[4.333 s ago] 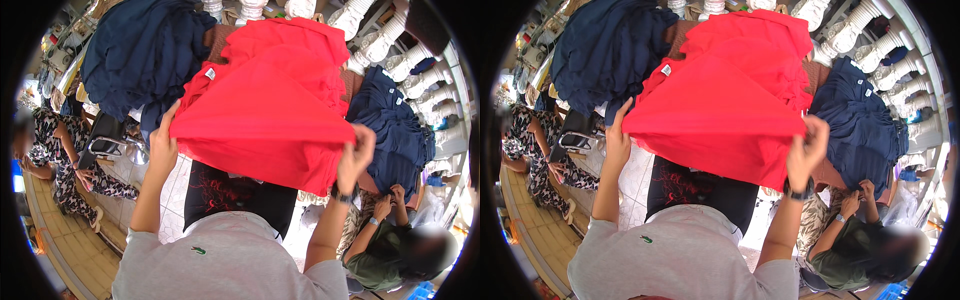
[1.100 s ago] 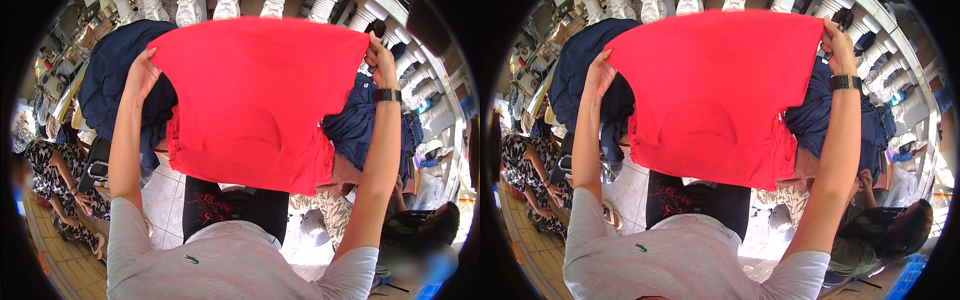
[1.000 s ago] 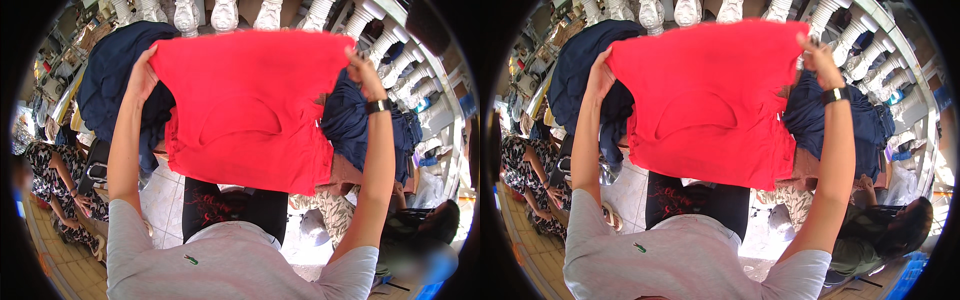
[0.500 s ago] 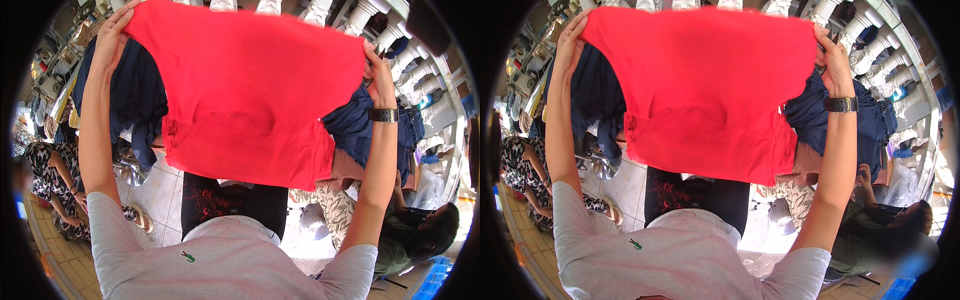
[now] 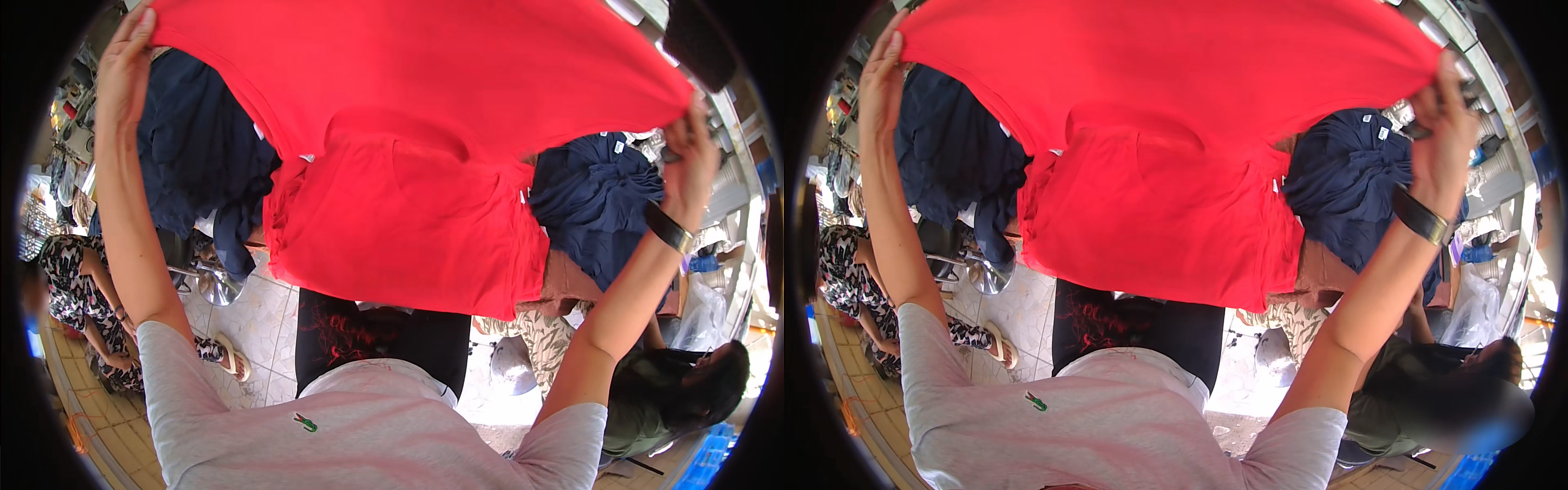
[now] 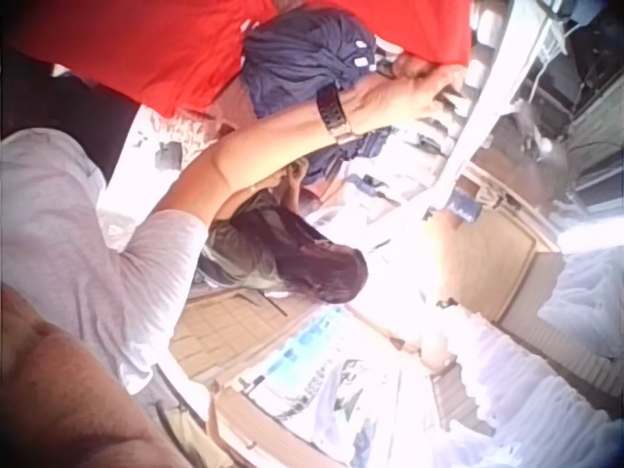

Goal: The person uses a small pair of scissors to trim loose threads and tags from a red garment. They repeatedly pick at the fabric, snip small pieces, and adjust the garment's position on the table.

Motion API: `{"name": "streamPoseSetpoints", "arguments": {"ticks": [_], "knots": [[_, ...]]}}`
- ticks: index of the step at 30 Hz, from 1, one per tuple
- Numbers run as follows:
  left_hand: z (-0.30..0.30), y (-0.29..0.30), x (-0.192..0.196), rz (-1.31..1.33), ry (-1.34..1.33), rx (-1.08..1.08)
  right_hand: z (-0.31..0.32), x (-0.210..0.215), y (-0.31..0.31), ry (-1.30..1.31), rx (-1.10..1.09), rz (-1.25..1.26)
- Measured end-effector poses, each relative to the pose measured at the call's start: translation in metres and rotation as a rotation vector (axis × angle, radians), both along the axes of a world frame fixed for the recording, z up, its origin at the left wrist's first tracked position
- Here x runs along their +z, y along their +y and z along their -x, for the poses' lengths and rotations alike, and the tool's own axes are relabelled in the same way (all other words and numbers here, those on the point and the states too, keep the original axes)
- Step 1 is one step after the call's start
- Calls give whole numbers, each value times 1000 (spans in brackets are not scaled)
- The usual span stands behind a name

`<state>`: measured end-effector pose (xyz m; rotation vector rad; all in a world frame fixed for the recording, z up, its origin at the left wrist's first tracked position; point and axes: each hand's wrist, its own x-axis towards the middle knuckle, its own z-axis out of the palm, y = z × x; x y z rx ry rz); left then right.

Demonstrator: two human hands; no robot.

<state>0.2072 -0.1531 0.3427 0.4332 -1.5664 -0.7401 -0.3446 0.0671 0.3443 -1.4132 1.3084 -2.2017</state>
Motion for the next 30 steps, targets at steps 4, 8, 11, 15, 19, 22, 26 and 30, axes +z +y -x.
{"name": "streamPoseSetpoints", "arguments": {"ticks": [4, 8, 11, 15, 19, 22, 26, 30], "knots": [[18, -7, 20, 61, -14, 90, -11, 23, 1, 12, -109, 30], [56, -59, -1, -133, -274, 329, 23, -20, -82, 69, -118, -212], [76, -148, -37, -178, -221, 198, 75, -38, -136, -51, 134, -284], [105, -180, -16, -145, 52, 72, 114, 3, -154, -13, 105, -70], [1, -321, -54, -239, 220, -257, 71, -26, -170, -80, 80, -139], [88, -249, -149, -495, -39, -157, 93, -106, -162, -79, -101, -330], [147, -137, -217, -256, -545, 118, 75, -201, -126, 68, -262, -824], [185, -2, -245, -88, -720, -139, 5, -259, -65, 86, -51, -792]]}}
